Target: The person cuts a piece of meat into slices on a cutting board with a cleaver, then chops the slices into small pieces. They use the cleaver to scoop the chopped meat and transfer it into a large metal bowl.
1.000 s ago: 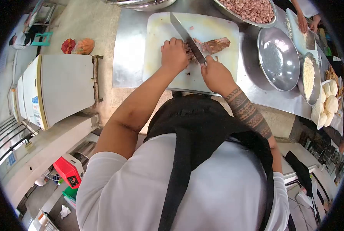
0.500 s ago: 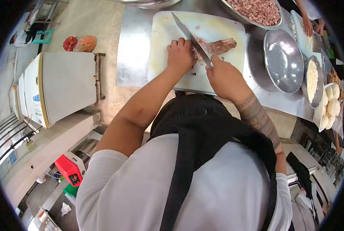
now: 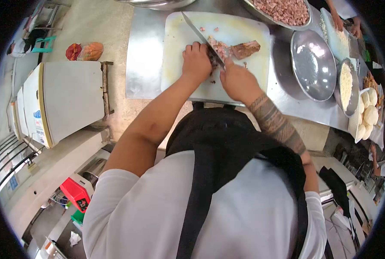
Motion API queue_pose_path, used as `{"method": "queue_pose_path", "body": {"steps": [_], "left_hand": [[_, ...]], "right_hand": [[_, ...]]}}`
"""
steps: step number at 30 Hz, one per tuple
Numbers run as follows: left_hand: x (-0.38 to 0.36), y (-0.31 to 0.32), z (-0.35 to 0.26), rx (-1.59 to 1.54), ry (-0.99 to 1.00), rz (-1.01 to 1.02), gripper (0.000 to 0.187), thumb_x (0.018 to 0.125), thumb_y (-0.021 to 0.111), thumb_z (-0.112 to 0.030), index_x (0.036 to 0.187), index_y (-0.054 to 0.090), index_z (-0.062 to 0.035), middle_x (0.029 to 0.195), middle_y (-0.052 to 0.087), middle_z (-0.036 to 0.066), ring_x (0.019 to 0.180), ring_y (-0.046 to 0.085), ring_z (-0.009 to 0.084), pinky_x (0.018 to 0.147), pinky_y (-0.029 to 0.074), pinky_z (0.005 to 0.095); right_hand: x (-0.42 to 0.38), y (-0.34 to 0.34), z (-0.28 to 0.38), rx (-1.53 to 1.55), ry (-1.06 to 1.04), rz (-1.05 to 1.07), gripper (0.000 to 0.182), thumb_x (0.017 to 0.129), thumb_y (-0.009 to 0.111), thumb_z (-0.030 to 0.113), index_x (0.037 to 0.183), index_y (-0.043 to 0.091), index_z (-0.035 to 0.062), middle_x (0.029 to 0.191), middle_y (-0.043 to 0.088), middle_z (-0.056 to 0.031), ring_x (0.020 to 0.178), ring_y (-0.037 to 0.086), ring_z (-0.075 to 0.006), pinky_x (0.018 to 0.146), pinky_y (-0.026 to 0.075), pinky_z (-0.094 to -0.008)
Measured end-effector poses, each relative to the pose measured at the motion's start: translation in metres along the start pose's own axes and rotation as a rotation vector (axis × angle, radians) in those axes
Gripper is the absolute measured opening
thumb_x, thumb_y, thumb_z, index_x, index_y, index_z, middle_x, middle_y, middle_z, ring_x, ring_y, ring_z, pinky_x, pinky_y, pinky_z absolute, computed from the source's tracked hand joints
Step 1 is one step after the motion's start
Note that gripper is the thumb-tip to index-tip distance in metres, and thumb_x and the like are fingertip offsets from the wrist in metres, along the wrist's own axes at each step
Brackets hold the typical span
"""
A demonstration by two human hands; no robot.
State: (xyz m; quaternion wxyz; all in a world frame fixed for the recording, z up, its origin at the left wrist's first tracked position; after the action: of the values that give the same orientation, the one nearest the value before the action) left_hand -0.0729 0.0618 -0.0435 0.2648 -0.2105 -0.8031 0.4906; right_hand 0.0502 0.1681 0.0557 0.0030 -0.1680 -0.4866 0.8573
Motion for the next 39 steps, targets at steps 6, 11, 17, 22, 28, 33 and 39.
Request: {"method": "queue_pose_path", "body": {"steps": [6, 11, 17, 22, 28, 33, 39], "left_hand": [[-0.007, 0.008, 0.006, -0.005, 0.003, 0.009, 0.034, 0.085, 0.069, -0.020, 0.112, 0.062, -0.0019, 0.114, 0.057, 0.019, 0.106, 0.054, 0.0407, 0.092, 0.044, 0.0528], [-0.005, -0.005, -0.001, -0.048, 0.038, -0.034, 0.035, 0.085, 0.070, -0.021, 0.112, 0.061, -0.0020, 0.115, 0.057, 0.018, 0.106, 0.054, 0.0411, 0.091, 0.045, 0.0534], [0.001, 0.006, 0.003, -0.021, 0.049, -0.068, 0.032, 0.086, 0.066, -0.018, 0.114, 0.062, -0.0015, 0.114, 0.058, 0.019, 0.104, 0.055, 0.0408, 0.089, 0.045, 0.0541], [-0.004, -0.006, 0.006, -0.070, -0.102, 0.151, 0.043, 0.097, 0.064, -0.032, 0.126, 0.059, -0.0001, 0.126, 0.059, 0.022, 0.118, 0.054, 0.0446, 0.098, 0.045, 0.0561], [-0.047, -0.016, 0.008, 0.002, 0.275, 0.030, 0.086, 0.098, 0.064, -0.053, 0.158, 0.035, 0.0018, 0.155, 0.045, 0.026, 0.147, 0.036, 0.0484, 0.120, 0.030, 0.0586], [-0.021, -0.001, 0.025, 0.065, 0.255, 0.024, 0.092, 0.096, 0.067, -0.053, 0.158, 0.032, 0.0037, 0.156, 0.044, 0.026, 0.145, 0.039, 0.0492, 0.121, 0.031, 0.0571], [-0.008, -0.008, 0.033, -0.140, 0.162, -0.021, 0.068, 0.100, 0.064, -0.039, 0.148, 0.046, 0.0058, 0.149, 0.051, 0.025, 0.139, 0.045, 0.0479, 0.117, 0.035, 0.0569]], "right_hand": [[-0.016, -0.002, 0.003, 0.092, 0.051, 0.059, 0.031, 0.103, 0.052, 0.023, 0.119, 0.052, -0.0039, 0.096, 0.071, -0.0294, 0.091, 0.071, -0.0478, 0.082, 0.055, -0.0580], [-0.001, -0.013, 0.002, 0.117, -0.011, -0.004, 0.031, 0.103, 0.055, 0.021, 0.118, 0.052, -0.0058, 0.094, 0.069, -0.0321, 0.091, 0.068, -0.0504, 0.082, 0.052, -0.0589], [0.015, 0.022, -0.015, 0.170, 0.013, -0.014, 0.037, 0.104, 0.051, 0.026, 0.117, 0.054, -0.0085, 0.099, 0.071, -0.0325, 0.095, 0.070, -0.0489, 0.087, 0.055, -0.0574], [0.015, 0.023, -0.024, 0.177, 0.018, -0.058, 0.034, 0.103, 0.053, 0.027, 0.115, 0.055, -0.0044, 0.095, 0.071, -0.0299, 0.091, 0.069, -0.0502, 0.083, 0.055, -0.0580], [-0.027, 0.026, -0.049, 0.246, 0.106, -0.022, 0.028, 0.103, 0.055, 0.026, 0.110, 0.054, -0.0012, 0.093, 0.071, -0.0289, 0.091, 0.069, -0.0498, 0.081, 0.054, -0.0577], [-0.031, 0.015, -0.049, 0.236, 0.082, -0.032, 0.028, 0.103, 0.056, 0.027, 0.108, 0.054, -0.0011, 0.091, 0.071, -0.0293, 0.090, 0.069, -0.0501, 0.080, 0.053, -0.0582], [-0.038, 0.023, -0.042, 0.192, 0.038, 0.010, 0.028, 0.104, 0.056, 0.027, 0.107, 0.051, -0.0007, 0.087, 0.070, -0.0287, 0.086, 0.069, -0.0499, 0.077, 0.053, -0.0591]]}}
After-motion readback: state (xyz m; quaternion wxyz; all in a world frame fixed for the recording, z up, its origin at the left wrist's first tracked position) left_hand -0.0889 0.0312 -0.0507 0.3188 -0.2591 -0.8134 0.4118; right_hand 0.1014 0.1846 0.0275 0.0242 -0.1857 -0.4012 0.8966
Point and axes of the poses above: each hand's wrist, its own x-axis towards the middle knuckle, its own y-axis out of the palm, z = x × y, the point moved 4 cm from there along x, towards the middle knuckle
